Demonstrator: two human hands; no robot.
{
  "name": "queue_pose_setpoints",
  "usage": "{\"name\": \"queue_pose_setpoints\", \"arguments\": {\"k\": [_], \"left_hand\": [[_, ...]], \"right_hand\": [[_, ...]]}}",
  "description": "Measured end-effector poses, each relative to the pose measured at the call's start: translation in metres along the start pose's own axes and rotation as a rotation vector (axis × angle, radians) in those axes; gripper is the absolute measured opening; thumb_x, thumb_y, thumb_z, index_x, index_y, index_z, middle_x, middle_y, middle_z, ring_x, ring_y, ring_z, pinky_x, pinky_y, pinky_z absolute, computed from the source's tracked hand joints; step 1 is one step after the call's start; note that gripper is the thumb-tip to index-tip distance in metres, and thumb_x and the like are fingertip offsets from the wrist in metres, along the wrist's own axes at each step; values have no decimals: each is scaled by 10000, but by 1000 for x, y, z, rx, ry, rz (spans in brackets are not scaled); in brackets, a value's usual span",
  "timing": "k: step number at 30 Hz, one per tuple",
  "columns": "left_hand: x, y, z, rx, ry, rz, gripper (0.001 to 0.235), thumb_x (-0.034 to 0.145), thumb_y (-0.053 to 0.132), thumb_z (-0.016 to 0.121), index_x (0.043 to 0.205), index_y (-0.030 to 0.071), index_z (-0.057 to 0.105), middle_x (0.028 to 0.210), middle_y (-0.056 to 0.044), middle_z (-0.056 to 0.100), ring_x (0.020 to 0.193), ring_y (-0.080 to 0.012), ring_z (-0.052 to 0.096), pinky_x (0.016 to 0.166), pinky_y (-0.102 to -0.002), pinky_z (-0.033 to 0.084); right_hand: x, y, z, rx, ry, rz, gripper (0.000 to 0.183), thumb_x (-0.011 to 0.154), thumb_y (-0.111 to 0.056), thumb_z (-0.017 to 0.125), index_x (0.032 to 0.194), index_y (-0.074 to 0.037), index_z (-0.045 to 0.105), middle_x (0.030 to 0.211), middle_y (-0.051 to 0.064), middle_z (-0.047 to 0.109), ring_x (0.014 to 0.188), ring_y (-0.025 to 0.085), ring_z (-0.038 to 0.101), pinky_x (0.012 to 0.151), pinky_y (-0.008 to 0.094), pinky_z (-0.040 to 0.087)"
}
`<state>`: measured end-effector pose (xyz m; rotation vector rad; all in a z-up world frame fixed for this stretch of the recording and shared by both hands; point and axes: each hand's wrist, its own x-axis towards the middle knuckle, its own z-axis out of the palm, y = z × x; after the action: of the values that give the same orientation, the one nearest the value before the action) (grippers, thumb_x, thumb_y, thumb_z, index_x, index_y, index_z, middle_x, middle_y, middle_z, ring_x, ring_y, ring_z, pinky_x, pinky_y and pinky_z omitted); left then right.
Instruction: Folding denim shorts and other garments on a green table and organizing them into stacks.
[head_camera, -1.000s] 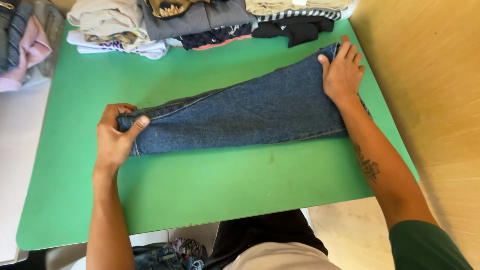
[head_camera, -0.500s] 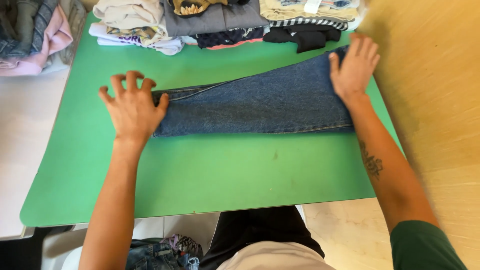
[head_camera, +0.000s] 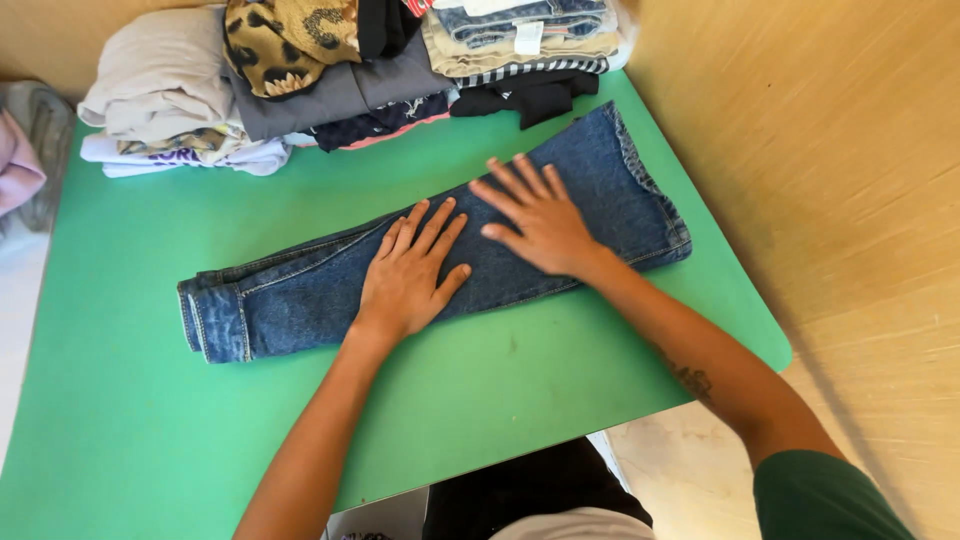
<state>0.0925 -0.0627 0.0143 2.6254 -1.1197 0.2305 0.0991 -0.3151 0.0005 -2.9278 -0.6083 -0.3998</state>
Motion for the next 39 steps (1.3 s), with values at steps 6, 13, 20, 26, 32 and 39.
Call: {"name": "queue_pose_setpoints", "arguments": {"k": [6, 13, 20, 26, 32, 39], "left_hand": [[5, -4, 0, -25, -130, -64, 650, 1052, 538, 349, 1630, 249, 276, 1723, 17, 159, 1578, -265, 79, 1262, -438, 75], [9, -7, -1, -23, -138, -72, 660, 1047, 536, 370, 1633, 250, 266, 1723, 15, 159, 1576, -263, 78, 1262, -437, 74], [23, -11, 13, 118, 88, -26, 471, 951, 488, 573, 1367, 269, 564, 1457, 61, 464, 1391, -233, 378, 1125, -435, 295], [146, 7, 22, 96, 221, 257, 85, 992, 337, 626, 985, 263, 667, 991, 61, 625, 1034, -211, 586, 895, -427, 473], [293, 22, 101, -383, 86, 386, 436, 1009, 220, 635, 1403, 71, 524, 1392, -160, 602, 1214, -369, 576, 1001, -469, 399], [295, 39, 112, -647, 427, 254, 277, 914, 366, 764, 1041, 124, 717, 1103, -47, 696, 1050, -255, 600, 941, -375, 365]], "right_hand": [[-13, 99, 2, -59, -125, 299, 645, 1069, -649, 275, 1638, -347, 245, 1726, 6, 164, 1591, 279, 90, 1269, 568, 60], [-18, 104, -10, -344, 475, 175, 254, 962, -130, 682, 1212, -162, 712, 1441, 48, 558, 1372, 306, 462, 1038, 455, 390], [-49, 166, -2, 397, 469, 757, 252, 838, -248, 877, 1027, -166, 733, 950, 23, 760, 744, 214, 742, 587, 336, 555], [-61, 168, -13, 642, 427, 747, 288, 753, -208, 920, 994, -140, 778, 953, 56, 749, 752, 150, 740, 585, 296, 573], [-65, 163, -35, 799, 257, 755, 192, 809, -201, 870, 937, -159, 733, 889, -50, 723, 752, 44, 622, 686, 240, 492], [-67, 172, -33, 906, 239, 693, 103, 884, -185, 837, 878, -150, 740, 799, -55, 693, 766, 43, 602, 719, 241, 473]]}}
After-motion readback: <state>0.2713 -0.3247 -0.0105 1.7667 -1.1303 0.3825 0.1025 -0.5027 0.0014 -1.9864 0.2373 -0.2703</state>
